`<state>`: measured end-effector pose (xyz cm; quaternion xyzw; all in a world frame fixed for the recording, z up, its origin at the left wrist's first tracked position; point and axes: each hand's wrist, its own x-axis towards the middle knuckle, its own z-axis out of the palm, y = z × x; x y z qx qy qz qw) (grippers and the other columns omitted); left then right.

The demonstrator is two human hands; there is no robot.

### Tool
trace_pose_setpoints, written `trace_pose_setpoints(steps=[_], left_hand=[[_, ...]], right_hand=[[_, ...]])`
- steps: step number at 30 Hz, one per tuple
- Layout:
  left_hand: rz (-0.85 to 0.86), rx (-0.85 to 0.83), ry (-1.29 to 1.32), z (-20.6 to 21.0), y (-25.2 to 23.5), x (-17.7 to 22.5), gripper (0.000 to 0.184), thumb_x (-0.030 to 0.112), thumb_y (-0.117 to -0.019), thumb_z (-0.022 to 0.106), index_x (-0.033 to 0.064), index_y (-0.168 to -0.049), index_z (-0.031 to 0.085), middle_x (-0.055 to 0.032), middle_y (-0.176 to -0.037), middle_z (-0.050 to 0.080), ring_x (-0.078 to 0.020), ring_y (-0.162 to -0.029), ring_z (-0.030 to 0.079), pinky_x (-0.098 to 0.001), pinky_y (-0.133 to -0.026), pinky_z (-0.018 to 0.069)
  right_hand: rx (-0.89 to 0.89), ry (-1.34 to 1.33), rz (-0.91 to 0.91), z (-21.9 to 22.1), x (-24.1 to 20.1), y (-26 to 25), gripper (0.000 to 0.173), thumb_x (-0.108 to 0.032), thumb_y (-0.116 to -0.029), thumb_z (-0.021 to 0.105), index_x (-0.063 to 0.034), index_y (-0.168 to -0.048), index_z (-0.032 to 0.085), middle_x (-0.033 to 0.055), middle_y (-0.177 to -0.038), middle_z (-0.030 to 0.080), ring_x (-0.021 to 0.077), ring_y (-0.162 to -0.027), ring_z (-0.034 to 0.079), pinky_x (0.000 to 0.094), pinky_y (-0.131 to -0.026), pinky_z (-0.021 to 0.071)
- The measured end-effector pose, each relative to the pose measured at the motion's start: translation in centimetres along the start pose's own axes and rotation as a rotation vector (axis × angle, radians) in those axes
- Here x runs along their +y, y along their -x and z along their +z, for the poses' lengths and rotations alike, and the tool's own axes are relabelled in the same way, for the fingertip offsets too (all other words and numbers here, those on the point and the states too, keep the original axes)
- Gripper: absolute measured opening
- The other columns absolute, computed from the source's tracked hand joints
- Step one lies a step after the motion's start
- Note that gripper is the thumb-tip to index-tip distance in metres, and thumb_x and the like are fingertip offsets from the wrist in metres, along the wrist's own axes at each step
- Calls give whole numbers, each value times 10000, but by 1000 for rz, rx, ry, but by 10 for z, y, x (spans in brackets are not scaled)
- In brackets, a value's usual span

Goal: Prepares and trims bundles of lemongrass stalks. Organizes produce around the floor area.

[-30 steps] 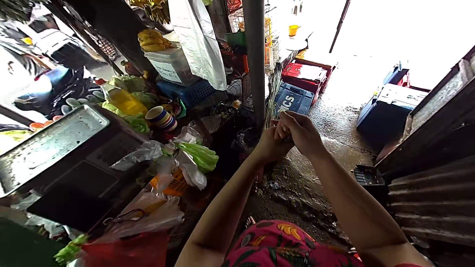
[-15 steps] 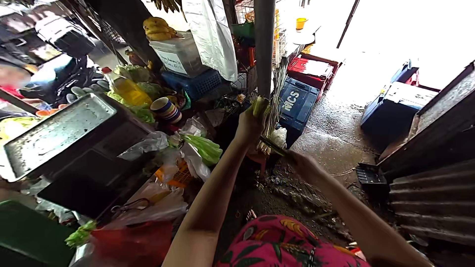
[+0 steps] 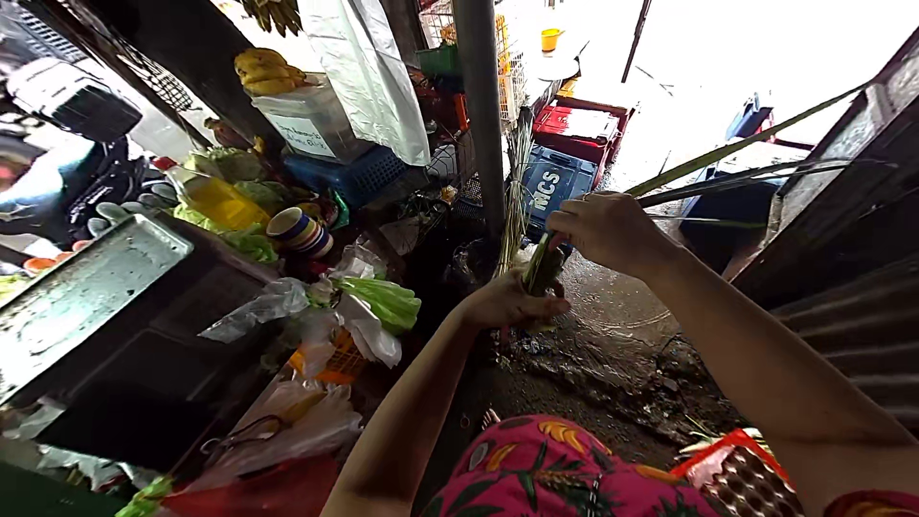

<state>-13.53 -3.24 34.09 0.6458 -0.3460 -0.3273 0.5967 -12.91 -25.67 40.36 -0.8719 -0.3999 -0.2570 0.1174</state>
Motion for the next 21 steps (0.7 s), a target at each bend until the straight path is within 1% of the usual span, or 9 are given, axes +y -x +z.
trace_pose_setpoints(steps=[3,6,7,9,11,15,16,19,21], left_hand=[[27,170,-25,15,4,8,119,81,-922,652,51,-1036,667,54,-754,664,-38,-629,631,-225,-612,560],[93,373,-49,27,5,15,87,65,-899,665,79,-985,670,79,-783,662,-10,-665,629,-210,-641,563],[119,427,-38,29,5,16,87,76,-906,686,71,-992,680,66,-808,679,-18,-700,645,-223,-680,575],[142,559,50,29,4,18,89,82,-921,681,56,-1007,686,35,-816,700,-47,-719,668,-256,-703,593],[115,704,180,21,2,18,125,111,-966,641,38,-1066,662,-13,-816,692,-93,-713,665,-291,-689,591],[-49,807,209,2,-4,7,316,320,-1023,634,60,-1201,603,-52,-782,637,-133,-654,609,-312,-634,545],[-78,799,214,-1,-5,0,342,327,-1030,624,54,-1233,592,-67,-831,652,-145,-695,626,-325,-670,557],[-148,851,355,-4,-7,-9,305,325,-1026,630,27,-1091,650,-58,-785,652,-127,-659,629,-301,-645,563],[-140,895,424,-7,-5,-10,305,321,-1012,650,30,-1104,663,-68,-826,675,-136,-698,649,-308,-660,570]], right_hand=[[56,-233,81,14,-3,4,185,-217,-1023,591,-118,-1087,733,59,-899,703,228,-787,705,452,-683,587],[39,-711,256,25,-13,9,408,-249,-1103,342,-102,-1323,652,33,-1244,697,123,-1070,676,365,-934,573],[52,-907,323,30,-19,11,476,-313,-1117,277,-89,-1352,626,20,-1273,681,90,-1086,659,321,-946,564],[139,-1103,465,46,-32,14,495,-367,-1122,276,-73,-1340,609,-11,-1089,685,28,-929,639,253,-848,558],[164,-968,590,65,-45,16,407,-252,-1112,328,-84,-1375,589,17,-987,681,53,-858,632,283,-802,549],[36,-555,708,85,-73,19,493,-134,-1075,403,-110,-1567,419,172,-1165,705,306,-1043,689,534,-945,538],[3,-508,721,87,-77,19,515,-107,-1060,414,-91,-1574,402,188,-1169,701,333,-1044,689,546,-950,534],[-133,-488,730,92,-76,21,585,-90,-1052,432,-67,-1619,290,193,-1259,672,330,-1082,686,514,-975,535],[-181,-542,749,98,-77,27,617,-108,-1061,427,-49,-1635,208,181,-1216,677,305,-1078,679,486,-1002,529]])
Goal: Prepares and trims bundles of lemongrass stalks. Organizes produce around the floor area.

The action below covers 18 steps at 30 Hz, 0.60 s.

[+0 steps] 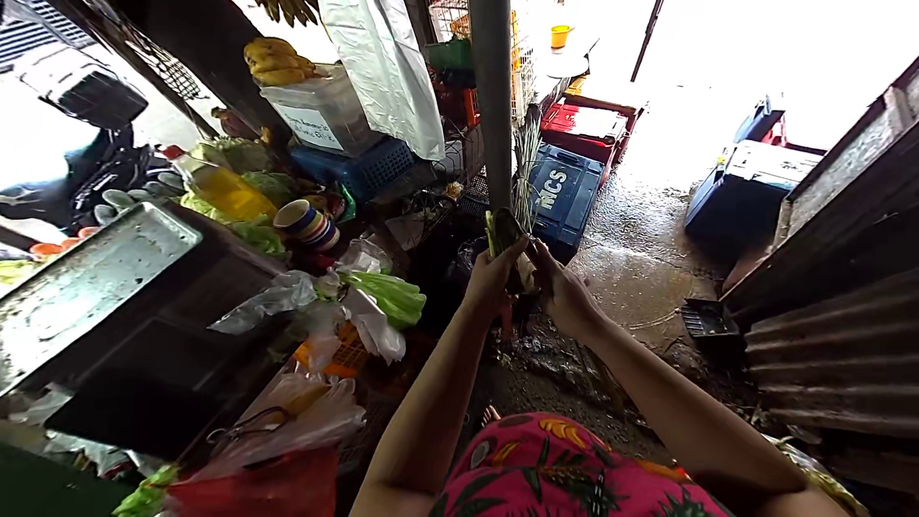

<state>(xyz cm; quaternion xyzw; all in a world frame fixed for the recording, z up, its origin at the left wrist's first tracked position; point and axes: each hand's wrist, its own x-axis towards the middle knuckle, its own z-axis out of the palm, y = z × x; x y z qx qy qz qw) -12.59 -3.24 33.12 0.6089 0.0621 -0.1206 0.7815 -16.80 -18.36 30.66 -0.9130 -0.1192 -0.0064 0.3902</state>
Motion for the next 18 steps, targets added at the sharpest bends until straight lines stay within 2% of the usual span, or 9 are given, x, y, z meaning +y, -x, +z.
trace_pose_setpoints(steps=[2,4,6,8,10,12,14,16,18], left_hand=[[-7,-21,109,-7,-4,4,366,335,-1040,593,56,-1274,631,-95,-1021,710,-169,-847,692,-330,-728,589],[-21,-74,226,-13,-7,8,419,372,-1077,499,88,-1380,552,-111,-1251,700,-207,-1037,713,-364,-830,597],[-20,-2,315,-10,-8,8,359,393,-1061,536,73,-1215,588,-94,-1030,700,-200,-867,711,-379,-776,614],[28,67,300,-9,-16,-2,307,400,-1042,575,106,-952,582,-16,-772,572,-126,-634,587,-301,-627,565],[142,136,164,-15,-27,-15,297,376,-1029,616,117,-886,583,9,-663,506,-96,-540,510,-255,-538,502],[305,199,-134,-24,-33,-22,244,334,-1020,646,95,-980,621,-6,-647,539,-103,-514,516,-267,-515,488],[410,229,-491,-30,-33,-20,281,315,-999,683,60,-1096,615,-51,-728,600,-149,-560,566,-339,-558,520],[361,218,-682,-32,-33,-20,380,334,-975,716,44,-1193,604,-95,-830,656,-193,-673,631,-410,-663,553],[282,150,-754,-30,-33,-24,449,338,-955,743,41,-1260,602,-135,-921,695,-233,-794,682,-467,-772,577]], right_hand=[[-5,-36,-10,10,8,7,619,-141,-1075,405,-38,-1639,169,169,-1131,690,289,-1002,689,475,-966,546],[14,-68,-63,22,17,14,564,-173,-1087,388,1,-1608,258,182,-1106,698,287,-962,696,473,-937,559],[-27,-84,-67,30,19,20,510,-197,-1101,370,-10,-1575,344,194,-1215,689,292,-1051,700,472,-981,545],[-110,-64,-22,33,14,22,450,-214,-1108,362,-28,-1513,428,182,-1213,688,307,-1077,695,491,-975,543],[-260,35,99,26,5,22,398,-241,-1116,347,-53,-1445,470,177,-1198,676,333,-1092,682,521,-959,536],[-398,194,191,10,0,15,382,-273,-1120,352,-55,-1390,511,195,-1215,665,373,-1139,661,563,-973,519],[-445,374,159,-10,-1,5,397,-285,-1122,368,-15,-1326,574,241,-1188,671,425,-1148,651,605,-972,508],[-395,526,-6,-28,-2,-4,354,-244,-1115,410,11,-1226,628,239,-1121,686,415,-1112,662,577,-964,507],[-228,579,-287,-38,4,-17,234,-158,-1066,526,-9,-1096,705,187,-998,717,367,-1019,688,540,-947,516]])
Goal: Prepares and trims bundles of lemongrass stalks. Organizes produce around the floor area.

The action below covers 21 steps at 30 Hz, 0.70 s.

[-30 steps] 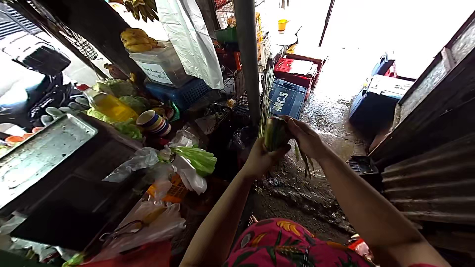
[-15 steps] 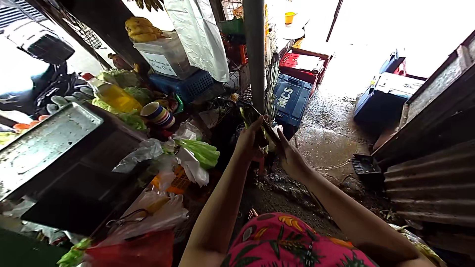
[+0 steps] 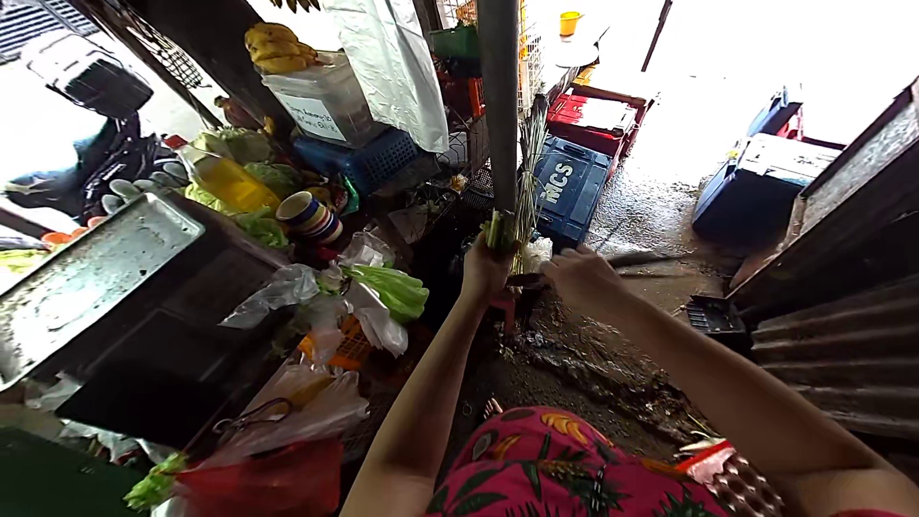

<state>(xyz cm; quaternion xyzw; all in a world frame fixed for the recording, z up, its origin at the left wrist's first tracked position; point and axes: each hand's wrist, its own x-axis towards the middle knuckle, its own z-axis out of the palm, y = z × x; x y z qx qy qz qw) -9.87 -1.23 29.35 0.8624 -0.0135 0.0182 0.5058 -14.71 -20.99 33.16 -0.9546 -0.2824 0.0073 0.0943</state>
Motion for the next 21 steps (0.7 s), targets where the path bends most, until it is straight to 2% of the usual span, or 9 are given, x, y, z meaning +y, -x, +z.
trace_pose_setpoints(steps=[3,5,8,10,11,13,15,17,21], left_hand=[[-80,-175,94,8,4,5,399,337,-998,680,27,-1242,614,-115,-898,678,-194,-774,660,-427,-762,569],[-120,-279,310,13,9,8,383,364,-1085,500,22,-1204,626,-91,-876,667,-166,-768,655,-388,-746,572],[-176,-444,644,8,16,16,707,612,-1060,250,24,-1224,607,-101,-925,708,-175,-820,705,-375,-754,614],[-112,-482,733,4,19,18,579,568,-1042,443,24,-1163,599,-61,-888,705,-136,-788,701,-321,-726,613],[-88,-479,747,2,19,18,378,381,-999,626,19,-1106,612,-48,-856,705,-125,-755,696,-306,-710,606],[-61,-462,707,1,19,18,242,85,-873,782,-7,-1053,649,-60,-842,707,-139,-742,691,-324,-727,606],[-52,-426,663,3,20,16,191,12,-878,752,-15,-1035,647,-77,-840,710,-159,-749,702,-348,-736,613],[-26,-362,599,6,24,20,142,2,-921,689,-22,-1054,645,-88,-834,729,-166,-748,724,-358,-737,629],[55,-304,374,8,24,17,247,99,-900,745,6,-1100,634,-35,-848,699,-91,-753,679,-301,-737,590]], right_hand=[[305,36,-205,-10,23,-23,77,-68,-965,658,-53,-961,734,132,-870,704,336,-882,690,532,-864,536],[419,-43,-228,-15,33,-33,108,-125,-989,651,-87,-966,749,95,-884,709,301,-897,690,493,-866,549],[536,-258,-148,-12,35,-41,183,-193,-1028,609,-86,-1011,757,72,-943,727,251,-961,693,442,-891,565],[618,-464,-43,-3,28,-41,169,-158,-997,667,-18,-1091,687,99,-949,715,225,-873,707,432,-814,600],[637,-553,14,1,23,-41,235,-137,-982,692,-3,-1156,609,110,-922,706,216,-802,703,420,-744,606],[646,-741,115,9,9,-41,309,-119,-982,693,-11,-1244,570,121,-917,699,190,-748,684,373,-692,596],[606,-917,211,15,-5,-42,272,-123,-1030,618,-40,-1288,628,105,-1005,712,147,-810,695,334,-756,600],[520,-1135,323,16,-18,-41,314,-196,-1100,485,-64,-1336,644,90,-1169,713,132,-1010,690,350,-927,566],[455,-1444,391,14,-29,-39,432,-290,-1136,340,-85,-1373,637,48,-1282,688,88,-1181,623,333,-1057,486]])
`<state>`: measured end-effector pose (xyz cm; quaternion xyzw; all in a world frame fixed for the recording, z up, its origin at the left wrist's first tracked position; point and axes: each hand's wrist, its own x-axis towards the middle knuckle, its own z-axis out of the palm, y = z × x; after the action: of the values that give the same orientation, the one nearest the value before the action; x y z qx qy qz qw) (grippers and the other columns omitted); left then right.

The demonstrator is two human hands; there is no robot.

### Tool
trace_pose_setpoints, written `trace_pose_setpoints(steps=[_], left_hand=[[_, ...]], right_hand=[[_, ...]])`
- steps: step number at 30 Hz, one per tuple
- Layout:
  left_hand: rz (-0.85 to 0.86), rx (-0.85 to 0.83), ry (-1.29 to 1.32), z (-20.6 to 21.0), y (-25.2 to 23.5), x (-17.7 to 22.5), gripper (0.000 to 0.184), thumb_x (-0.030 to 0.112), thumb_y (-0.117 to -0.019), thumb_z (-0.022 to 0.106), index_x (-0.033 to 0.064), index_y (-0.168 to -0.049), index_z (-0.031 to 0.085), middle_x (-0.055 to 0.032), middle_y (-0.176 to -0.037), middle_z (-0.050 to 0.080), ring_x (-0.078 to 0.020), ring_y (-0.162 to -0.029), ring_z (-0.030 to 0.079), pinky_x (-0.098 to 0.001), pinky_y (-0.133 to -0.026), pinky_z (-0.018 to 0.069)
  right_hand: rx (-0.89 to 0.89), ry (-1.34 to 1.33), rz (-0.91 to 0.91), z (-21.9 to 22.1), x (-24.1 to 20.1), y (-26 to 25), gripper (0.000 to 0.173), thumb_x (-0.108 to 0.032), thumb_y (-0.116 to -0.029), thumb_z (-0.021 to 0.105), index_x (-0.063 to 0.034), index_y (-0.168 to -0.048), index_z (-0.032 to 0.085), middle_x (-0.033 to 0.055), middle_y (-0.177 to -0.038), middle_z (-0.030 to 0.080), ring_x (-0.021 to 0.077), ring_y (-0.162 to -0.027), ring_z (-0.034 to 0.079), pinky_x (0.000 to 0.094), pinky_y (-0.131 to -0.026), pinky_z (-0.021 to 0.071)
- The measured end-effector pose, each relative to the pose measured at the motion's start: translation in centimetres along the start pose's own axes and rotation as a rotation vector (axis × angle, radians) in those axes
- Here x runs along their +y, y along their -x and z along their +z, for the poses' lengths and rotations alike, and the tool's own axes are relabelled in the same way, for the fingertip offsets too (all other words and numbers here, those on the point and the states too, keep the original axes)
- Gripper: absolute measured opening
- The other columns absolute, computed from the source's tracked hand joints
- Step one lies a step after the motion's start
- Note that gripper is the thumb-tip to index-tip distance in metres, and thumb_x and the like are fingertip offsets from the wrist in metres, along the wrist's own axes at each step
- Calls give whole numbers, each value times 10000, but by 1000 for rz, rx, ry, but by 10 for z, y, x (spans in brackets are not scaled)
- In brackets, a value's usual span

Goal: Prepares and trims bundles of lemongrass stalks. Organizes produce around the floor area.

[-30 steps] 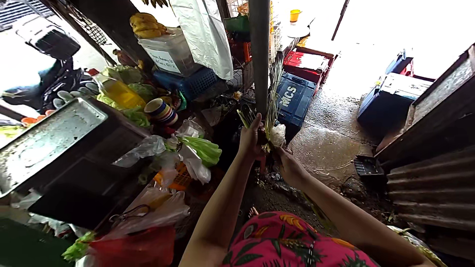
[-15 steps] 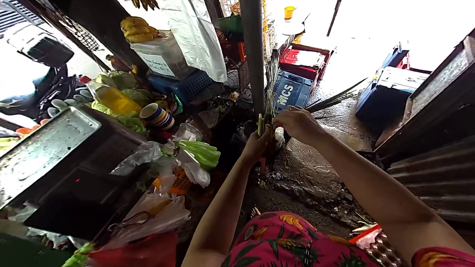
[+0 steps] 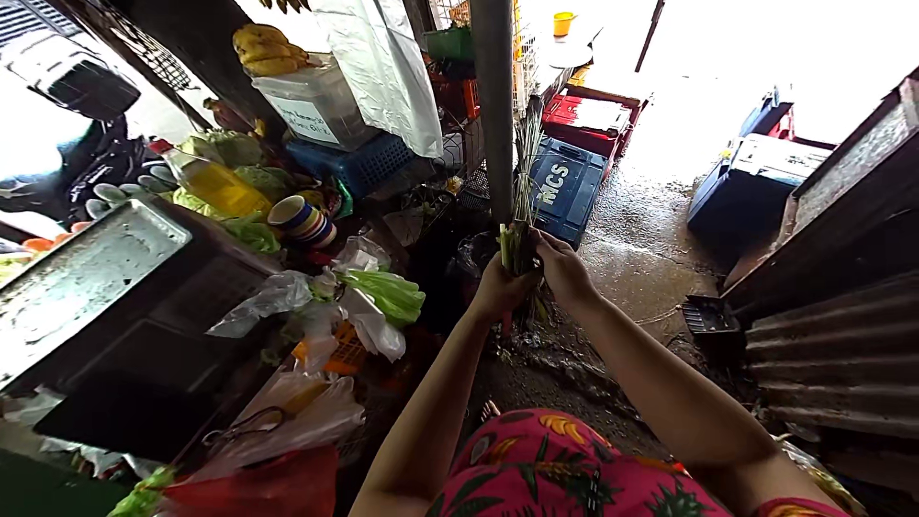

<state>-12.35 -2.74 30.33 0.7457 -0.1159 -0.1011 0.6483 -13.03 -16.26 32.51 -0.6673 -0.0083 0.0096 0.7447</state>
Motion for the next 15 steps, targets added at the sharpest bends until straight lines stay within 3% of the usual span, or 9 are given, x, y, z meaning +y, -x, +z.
trace_pose_setpoints(steps=[2,3,5,7,9,10,12,13,15], left_hand=[[-25,-17,2,-4,0,-3,183,114,-901,759,23,-1039,681,-23,-825,703,-82,-728,674,-292,-712,589],[-43,-16,17,-5,0,-4,134,118,-907,755,32,-994,700,-19,-802,705,-82,-708,671,-293,-691,587],[-85,-12,74,-8,1,-3,126,112,-943,718,14,-1021,703,-34,-803,704,-101,-702,673,-306,-685,591],[-99,-13,145,-13,4,3,137,107,-980,666,9,-1071,691,-45,-824,713,-119,-720,693,-317,-694,611],[-65,-5,258,-16,6,5,127,89,-1009,607,-4,-1072,667,-68,-842,715,-144,-738,698,-333,-711,614],[-51,15,313,-16,6,6,114,76,-1021,583,-6,-1059,652,-76,-842,720,-148,-748,700,-332,-726,607],[-36,85,381,-16,4,8,100,57,-1026,554,-6,-1048,629,-87,-832,724,-161,-753,708,-336,-733,607],[-23,136,367,-16,4,7,92,50,-1021,558,-5,-1020,631,-85,-788,723,-158,-711,707,-330,-697,607],[14,221,224,-19,2,2,84,64,-1009,584,10,-969,636,-55,-715,695,-128,-627,664,-303,-623,568]], right_hand=[[-27,67,4,-2,-3,2,460,-297,-1138,320,-60,-1342,658,68,-1324,671,109,-1238,595,347,-1080,462],[-77,114,2,-7,-5,2,479,-291,-1138,297,-56,-1394,627,77,-1460,594,131,-1363,520,366,-1148,404],[-197,195,-55,-19,-3,-1,515,-282,-1124,230,-95,-1517,506,34,-1631,405,136,-1497,367,391,-1227,313],[-281,211,-56,-32,10,-5,553,-367,-1117,258,-149,-1618,338,18,-1653,369,140,-1506,353,417,-1234,302],[-359,157,37,-38,33,1,586,-407,-1088,402,-108,-1589,358,67,-1537,510,154,-1413,474,399,-1188,382],[-411,102,94,-37,45,7,575,-352,-1079,471,-56,-1562,367,90,-1461,566,145,-1337,543,363,-1149,433],[-488,-44,182,-30,60,22,515,-254,-1082,495,-5,-1518,377,115,-1209,703,171,-1097,697,351,-1008,553],[-491,-112,233,-26,63,28,417,-238,-1094,464,-18,-1447,441,93,-1083,720,175,-960,724,348,-901,597],[-464,-138,295,-20,63,37,331,-244,-1112,414,-43,-1331,561,-7,-832,612,98,-663,610,277,-654,571]])
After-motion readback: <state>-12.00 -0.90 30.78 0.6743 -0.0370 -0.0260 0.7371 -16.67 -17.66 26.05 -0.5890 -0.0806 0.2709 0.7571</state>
